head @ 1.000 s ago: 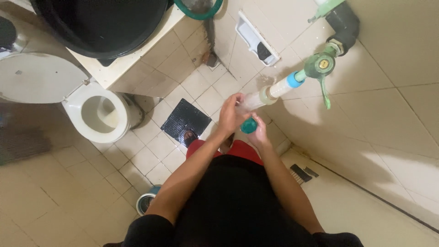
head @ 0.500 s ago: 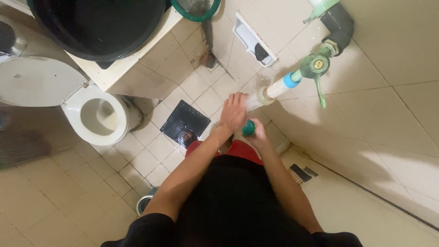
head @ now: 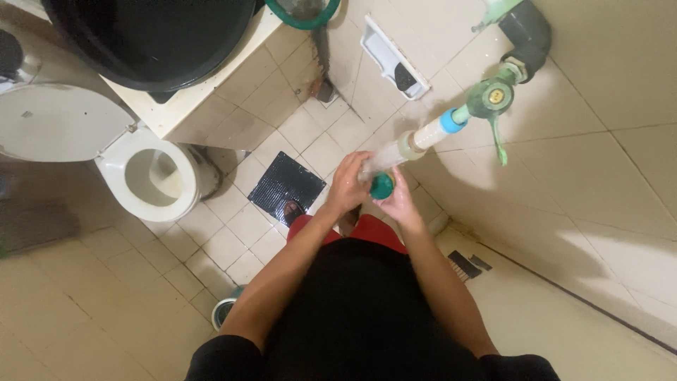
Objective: The person removes a red plastic shelf from the bathroom wall, rinses it and a small plastic cup under a water tap, and then hangs the shelf back onto its hooks.
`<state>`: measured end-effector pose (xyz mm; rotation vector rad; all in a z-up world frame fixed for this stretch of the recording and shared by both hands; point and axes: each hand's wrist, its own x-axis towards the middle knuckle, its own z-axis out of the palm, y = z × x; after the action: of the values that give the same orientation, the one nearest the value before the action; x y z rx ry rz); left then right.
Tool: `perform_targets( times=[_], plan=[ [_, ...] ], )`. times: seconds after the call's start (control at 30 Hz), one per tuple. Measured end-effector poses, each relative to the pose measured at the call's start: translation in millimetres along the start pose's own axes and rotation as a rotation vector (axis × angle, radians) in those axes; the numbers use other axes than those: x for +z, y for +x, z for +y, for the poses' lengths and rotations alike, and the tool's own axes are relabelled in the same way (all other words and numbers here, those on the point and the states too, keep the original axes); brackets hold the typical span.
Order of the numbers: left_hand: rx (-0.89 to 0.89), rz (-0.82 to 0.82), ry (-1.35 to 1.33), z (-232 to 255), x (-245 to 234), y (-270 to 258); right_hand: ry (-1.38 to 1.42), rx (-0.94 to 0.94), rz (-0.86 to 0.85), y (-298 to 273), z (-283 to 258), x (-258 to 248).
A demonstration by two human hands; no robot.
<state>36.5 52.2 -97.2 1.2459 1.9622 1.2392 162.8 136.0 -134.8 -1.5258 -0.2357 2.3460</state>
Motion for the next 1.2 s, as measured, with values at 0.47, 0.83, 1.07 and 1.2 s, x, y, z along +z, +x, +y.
perform_targets(
  times=[0.47, 0.83, 1.07, 1.2],
  plan=[
    [-0.207, -0.095, 0.086, 3.1, -17.7, 10.0, -0.763, -0.684, 0.104, -27.6, -13.7, 14.3],
    [-0.177, -0.387, 0.026, 38.0, -18.9, 18.3, -0.802, -0.741, -0.021, -51.2, -26.0, 7.1],
    [-0.261, -0.306, 0.096, 38.1, -15.9, 24.6, -0.766, -0.774, -0.006, -48.7, -31.0, -5.0],
    [-0.246, -0.271, 0.075, 50.1, -20.2, 29.0, -0.635, -0.796, 0.012, -53.0, -26.9, -17.9]
  ],
)
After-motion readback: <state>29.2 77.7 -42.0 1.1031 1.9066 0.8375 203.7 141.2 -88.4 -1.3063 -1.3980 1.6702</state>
